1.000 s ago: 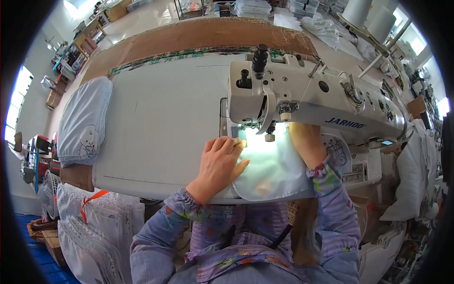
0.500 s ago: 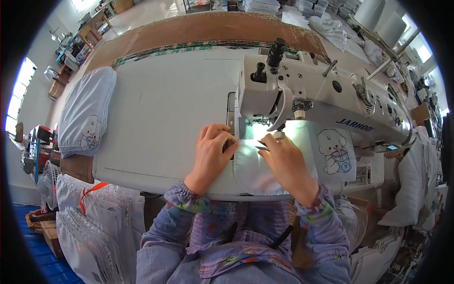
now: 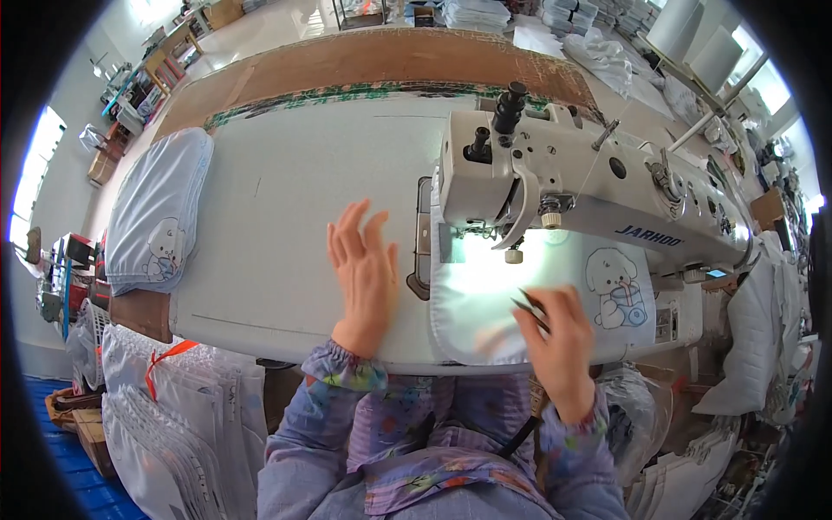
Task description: Use an industrial sewing machine to stitch patterns or labels onto fabric pieces.
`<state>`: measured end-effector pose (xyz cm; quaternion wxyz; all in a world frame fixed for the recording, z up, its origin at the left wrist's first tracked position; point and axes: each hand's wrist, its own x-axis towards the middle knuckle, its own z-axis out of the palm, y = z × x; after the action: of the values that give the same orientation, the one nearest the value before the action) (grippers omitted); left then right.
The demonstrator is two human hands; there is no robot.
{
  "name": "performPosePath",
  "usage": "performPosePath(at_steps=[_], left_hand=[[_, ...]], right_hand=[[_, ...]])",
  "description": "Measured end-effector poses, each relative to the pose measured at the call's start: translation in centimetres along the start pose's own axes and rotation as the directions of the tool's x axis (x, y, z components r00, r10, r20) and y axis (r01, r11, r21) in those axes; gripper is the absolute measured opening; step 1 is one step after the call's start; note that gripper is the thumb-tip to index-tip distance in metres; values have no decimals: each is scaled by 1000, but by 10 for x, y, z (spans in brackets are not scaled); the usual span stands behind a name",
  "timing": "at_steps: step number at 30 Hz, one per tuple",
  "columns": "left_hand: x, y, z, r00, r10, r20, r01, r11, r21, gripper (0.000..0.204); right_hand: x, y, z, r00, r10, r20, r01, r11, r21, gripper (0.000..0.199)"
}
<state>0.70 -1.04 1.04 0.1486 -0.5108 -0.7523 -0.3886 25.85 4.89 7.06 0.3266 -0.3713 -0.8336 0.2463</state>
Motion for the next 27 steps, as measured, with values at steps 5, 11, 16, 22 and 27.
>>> performPosePath(at_steps=[5,11,16,22,27], left_hand=[[-11,29,3,872,289,395,-237,956,-176,40],[-4,18,4,866,307,394,-255,950,-180,45],[9,11,12,877,334,346,-291,941,-170,44],[27,-1,20,848,315,426,-238,945,-224,39],[76,-28,55,985,3,174,19,991,-129,31]], right_hand=[[-50,25,-32,964,263,45,-237,921,-310,64],[-53,40,-20,963,246,106,-202,929,-310,73],[-45,47,-16,957,265,122,-210,915,-343,70],[-29,61,-12,969,243,47,-216,923,-318,67],[-23,59,-14,968,245,60,-209,912,-354,65]])
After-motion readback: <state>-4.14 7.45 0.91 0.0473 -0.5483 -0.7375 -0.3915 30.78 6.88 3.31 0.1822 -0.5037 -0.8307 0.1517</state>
